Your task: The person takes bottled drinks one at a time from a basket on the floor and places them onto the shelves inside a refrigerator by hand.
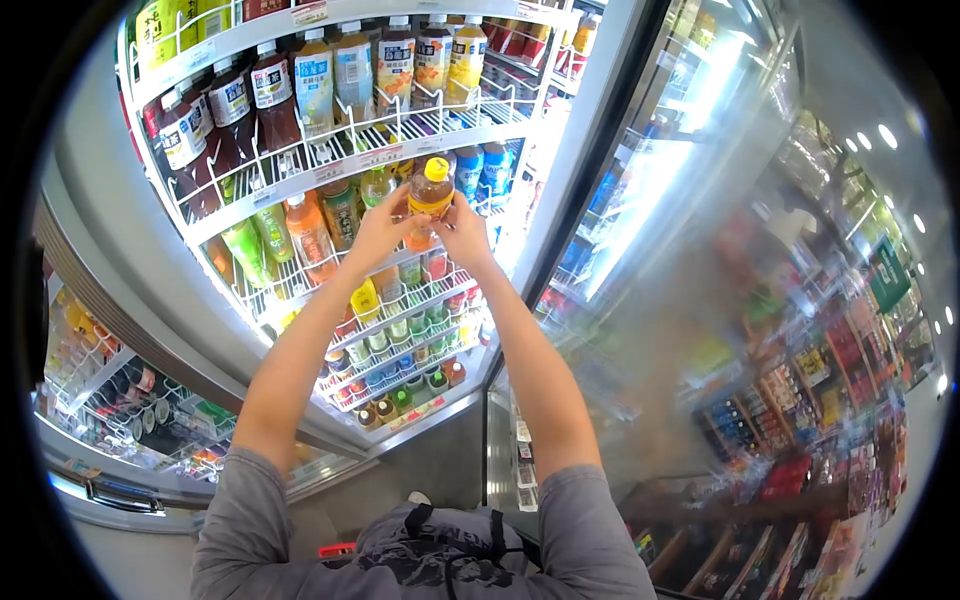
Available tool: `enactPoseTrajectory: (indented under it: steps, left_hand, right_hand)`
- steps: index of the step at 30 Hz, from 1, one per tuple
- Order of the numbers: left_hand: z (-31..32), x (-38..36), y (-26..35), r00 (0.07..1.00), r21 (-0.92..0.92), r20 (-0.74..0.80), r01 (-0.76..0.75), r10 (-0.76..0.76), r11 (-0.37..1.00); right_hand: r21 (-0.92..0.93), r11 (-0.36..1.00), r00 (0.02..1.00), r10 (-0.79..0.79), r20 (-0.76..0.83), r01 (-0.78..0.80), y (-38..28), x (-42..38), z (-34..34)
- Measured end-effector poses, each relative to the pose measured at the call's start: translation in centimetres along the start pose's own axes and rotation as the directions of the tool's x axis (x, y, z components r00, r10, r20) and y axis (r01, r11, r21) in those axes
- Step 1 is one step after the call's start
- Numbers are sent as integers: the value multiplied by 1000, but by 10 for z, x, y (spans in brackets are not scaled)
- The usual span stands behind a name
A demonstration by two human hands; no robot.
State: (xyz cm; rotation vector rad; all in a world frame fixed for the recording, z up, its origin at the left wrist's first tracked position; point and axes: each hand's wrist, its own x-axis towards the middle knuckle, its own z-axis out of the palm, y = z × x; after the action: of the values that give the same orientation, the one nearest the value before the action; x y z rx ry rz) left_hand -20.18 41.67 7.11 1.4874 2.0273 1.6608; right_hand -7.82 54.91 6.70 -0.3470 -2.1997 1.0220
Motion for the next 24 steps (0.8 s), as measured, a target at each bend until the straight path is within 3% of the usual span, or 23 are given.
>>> enactPoseTrajectory:
  steps: [2,4,6,8,12,14,17,20,22,24]
  left_hand:
    - [-4,13,-3,998,-105,-22,-54,52,993]
    - [-8,23,-5,997,-70,-37,-72,70,995]
    - [-9,28,-11,996,-41,-45,-82,81,996]
    - [-8,31,-17,993,-25,-89,-80,77,996]
    - [-5,33,-34,987,-67,-119,-114,106,991]
    - [-6,31,-35,994,63,-108,-13,20,998]
    - [-5,34,-64,998,75,-61,-14,19,997]
    - [1,40,-74,999,187,-46,6,3,982]
    - [7,41,-73,995,214,-74,-48,65,976]
    - [18,40,-69,966,292,-260,96,-18,952]
  right_hand:
    - [20,999,999,-43,-15,43,7,15,4]
    - [33,992,991,-122,-60,124,9,27,5]
    - [83,992,996,-90,-13,91,17,39,8]
    - [58,977,979,-203,-19,204,26,50,16]
    - [43,960,961,-277,-10,277,45,60,31]
    - [-18,967,968,-253,13,253,54,61,36]
    - [-68,984,986,-161,40,163,73,62,47]
    - [8,964,964,-265,-21,265,82,67,49]
    - [-64,963,965,-263,-11,262,85,70,49]
    - [73,988,990,-134,-33,136,87,69,49]
